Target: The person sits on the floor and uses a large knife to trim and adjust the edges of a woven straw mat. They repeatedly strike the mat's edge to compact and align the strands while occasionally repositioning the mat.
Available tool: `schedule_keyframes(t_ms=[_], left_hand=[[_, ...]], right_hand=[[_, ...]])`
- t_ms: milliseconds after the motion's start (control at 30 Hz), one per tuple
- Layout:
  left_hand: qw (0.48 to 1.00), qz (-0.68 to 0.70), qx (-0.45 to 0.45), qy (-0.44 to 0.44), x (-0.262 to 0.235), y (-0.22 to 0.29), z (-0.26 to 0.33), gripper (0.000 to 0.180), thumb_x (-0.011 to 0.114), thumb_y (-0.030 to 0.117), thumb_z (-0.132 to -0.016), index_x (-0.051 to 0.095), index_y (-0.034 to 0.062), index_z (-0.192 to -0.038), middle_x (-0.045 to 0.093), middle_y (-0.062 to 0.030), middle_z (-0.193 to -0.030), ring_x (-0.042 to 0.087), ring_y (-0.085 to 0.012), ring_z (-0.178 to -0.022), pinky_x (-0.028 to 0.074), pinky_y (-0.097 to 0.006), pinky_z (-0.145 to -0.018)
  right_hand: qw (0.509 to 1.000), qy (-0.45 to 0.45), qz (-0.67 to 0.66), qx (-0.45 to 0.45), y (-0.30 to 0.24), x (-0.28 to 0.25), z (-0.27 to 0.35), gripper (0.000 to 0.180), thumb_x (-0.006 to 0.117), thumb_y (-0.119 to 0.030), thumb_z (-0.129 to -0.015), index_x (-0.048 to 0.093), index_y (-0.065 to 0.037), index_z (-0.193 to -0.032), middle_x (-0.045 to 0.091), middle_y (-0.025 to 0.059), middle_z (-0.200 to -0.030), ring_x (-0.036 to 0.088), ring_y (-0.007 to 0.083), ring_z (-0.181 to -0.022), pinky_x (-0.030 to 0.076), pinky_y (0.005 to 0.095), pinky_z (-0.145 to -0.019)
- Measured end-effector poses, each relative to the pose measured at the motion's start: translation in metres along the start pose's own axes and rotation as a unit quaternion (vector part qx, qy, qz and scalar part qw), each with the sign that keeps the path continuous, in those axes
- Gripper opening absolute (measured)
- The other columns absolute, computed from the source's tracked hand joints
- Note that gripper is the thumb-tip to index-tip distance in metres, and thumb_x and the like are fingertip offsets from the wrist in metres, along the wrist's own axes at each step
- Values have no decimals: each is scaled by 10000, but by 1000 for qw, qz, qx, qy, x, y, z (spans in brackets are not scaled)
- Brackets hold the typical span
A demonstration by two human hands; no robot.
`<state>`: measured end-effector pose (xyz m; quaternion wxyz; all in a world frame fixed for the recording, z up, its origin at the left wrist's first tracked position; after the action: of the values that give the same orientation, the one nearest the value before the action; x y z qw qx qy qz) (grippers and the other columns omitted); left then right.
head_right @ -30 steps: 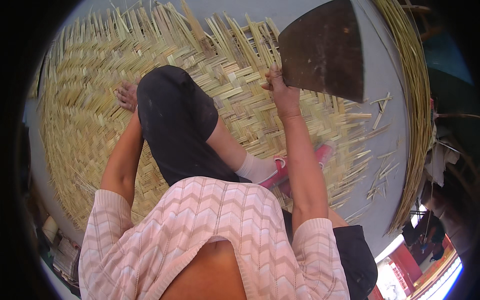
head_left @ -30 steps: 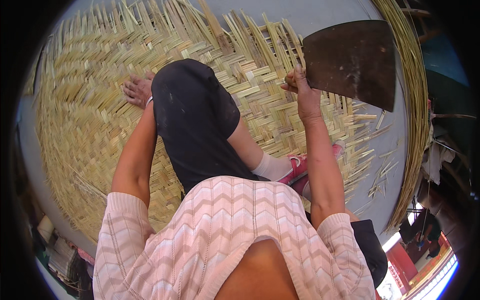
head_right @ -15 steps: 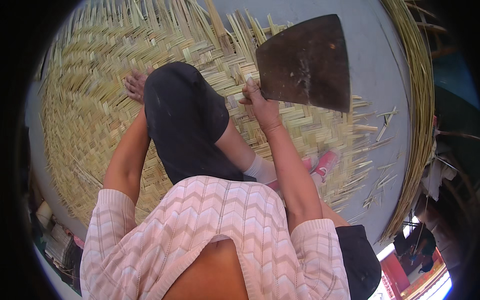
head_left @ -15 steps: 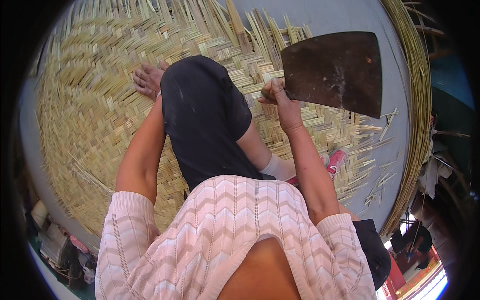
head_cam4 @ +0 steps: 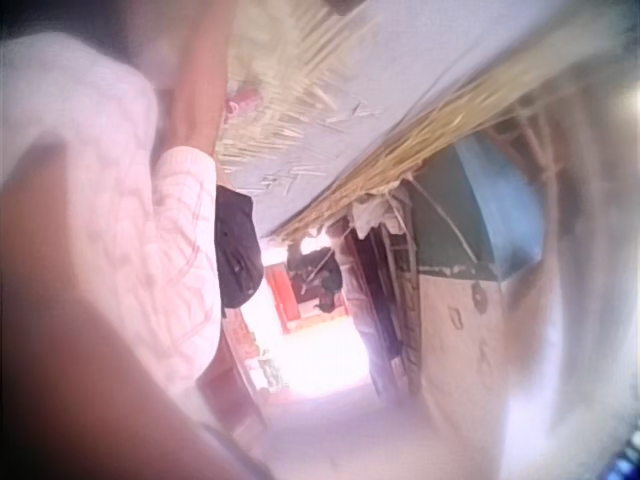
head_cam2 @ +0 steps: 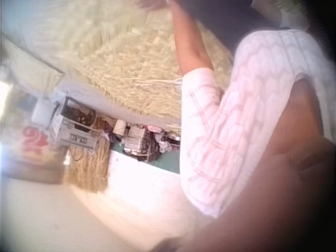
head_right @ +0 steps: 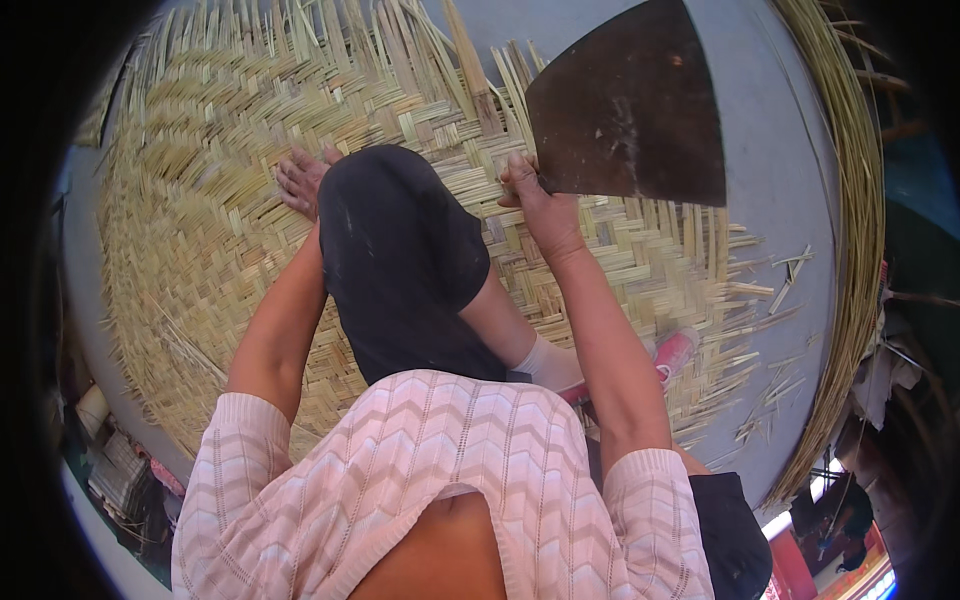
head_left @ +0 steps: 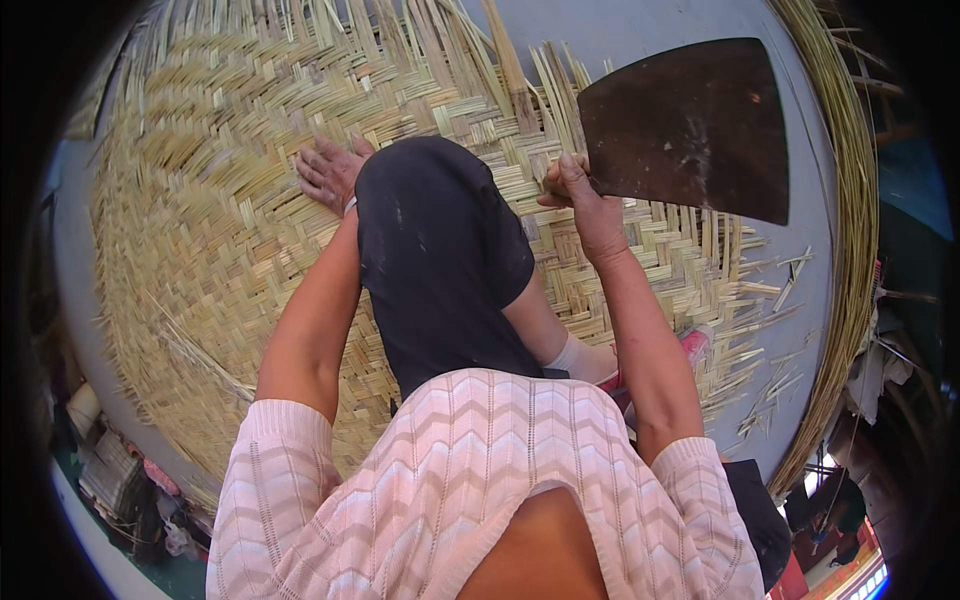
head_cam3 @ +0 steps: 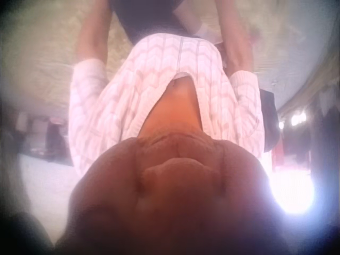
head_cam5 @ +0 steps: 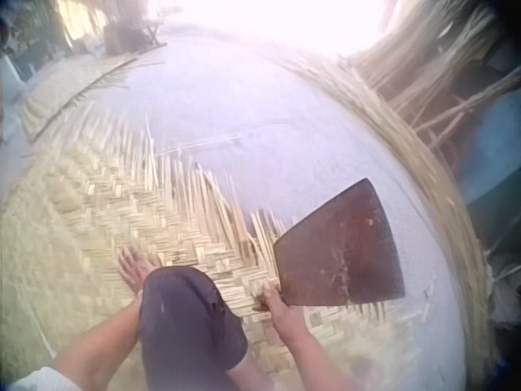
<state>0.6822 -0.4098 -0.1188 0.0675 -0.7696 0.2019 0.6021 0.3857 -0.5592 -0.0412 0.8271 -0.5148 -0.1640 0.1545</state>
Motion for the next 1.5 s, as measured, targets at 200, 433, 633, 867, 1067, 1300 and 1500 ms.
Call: schedule_keyframes(t_ms=[200, 433, 633, 867, 1067, 1300, 1500], left_hand=[[1000, -19, 10, 10, 1, -1, 3, 650, 503, 486, -920, 420, 58, -1403, 344, -222, -1494, 238, -370, -1422, 166, -530, -1140], [999, -27, 0, -28, 0, 0, 0, 702, 580, 437, -840, 428, 7, -1374, 370, -245, -1463, 252, -404, -1410, 159, -534, -1149], [1000, -12, 2, -14, 1, -2, 2, 701, 571, 440, -846, 426, 12, -1382, 364, -238, -1473, 249, -391, -1416, 160, -529, -1152], [999, -43, 9, 16, 12, -8, -4, 722, 566, 501, -856, 430, 36, -1391, 373, -223, -1474, 285, -381, -1400, 208, -529, -1134], [988, 15, -55, -145, 34, -21, -45, 743, 564, 527, -857, 418, 48, -1406, 370, -219, -1477, 307, -387, -1386, 246, -540, -1113], [996, 30, 41, -79, -29, 44, -95, 751, 558, 561, -869, 439, 47, -1404, 400, -230, -1454, 401, -406, -1323, 342, -545, -1051], [796, 445, 312, -267, -89, 321, -17, 429, 626, 255, -944, 582, -53, -1240, 648, -188, -1174, 617, -221, -1049, 489, -311, -919]], right_hand=[[983, -110, -79, -123, -29, 23, 1, 288, 533, -275, -1011, 585, -23, -881, 585, 47, -861, 618, 147, -861, 592, 335, -744], [997, -44, 15, 63, 39, 13, -6, 209, 624, -274, -965, 614, -72, -912, 621, 2, -858, 606, 85, -796, 578, 285, -692], [990, -74, 118, -29, -48, -41, -10, 226, 619, -320, -966, 622, -94, -952, 626, -7, -886, 611, 75, -845, 559, 263, -684], [732, -36, 673, -99, -198, -145, 33, 332, 566, -360, -956, 580, -35, -891, 607, 183, -752, 583, 383, -716, 453, 438, -640], [545, -62, 835, 36, -221, -254, 158, 332, 624, -286, -871, 607, -158, -1177, 662, 177, -807, 627, 392, -795, 477, 485, -673], [565, -14, 815, 127, -153, -336, 256, 345, 620, -317, -850, 606, -210, -1178, 674, 130, -764, 650, 364, -746, 492, 477, -645], [672, 17, 721, 168, -92, -359, 236, 342, 609, -352, -857, 616, -221, -1172, 694, 120, -911, 661, 345, -851, 508, 466, -704]])
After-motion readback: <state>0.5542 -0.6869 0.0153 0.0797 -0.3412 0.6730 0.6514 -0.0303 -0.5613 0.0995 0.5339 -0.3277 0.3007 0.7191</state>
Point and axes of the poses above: each hand's wrist, its own z-axis away from the middle knuckle, its own x-axis out of the palm, y = z × x, the point moved 6 cm from there along -z, towards the middle knuckle
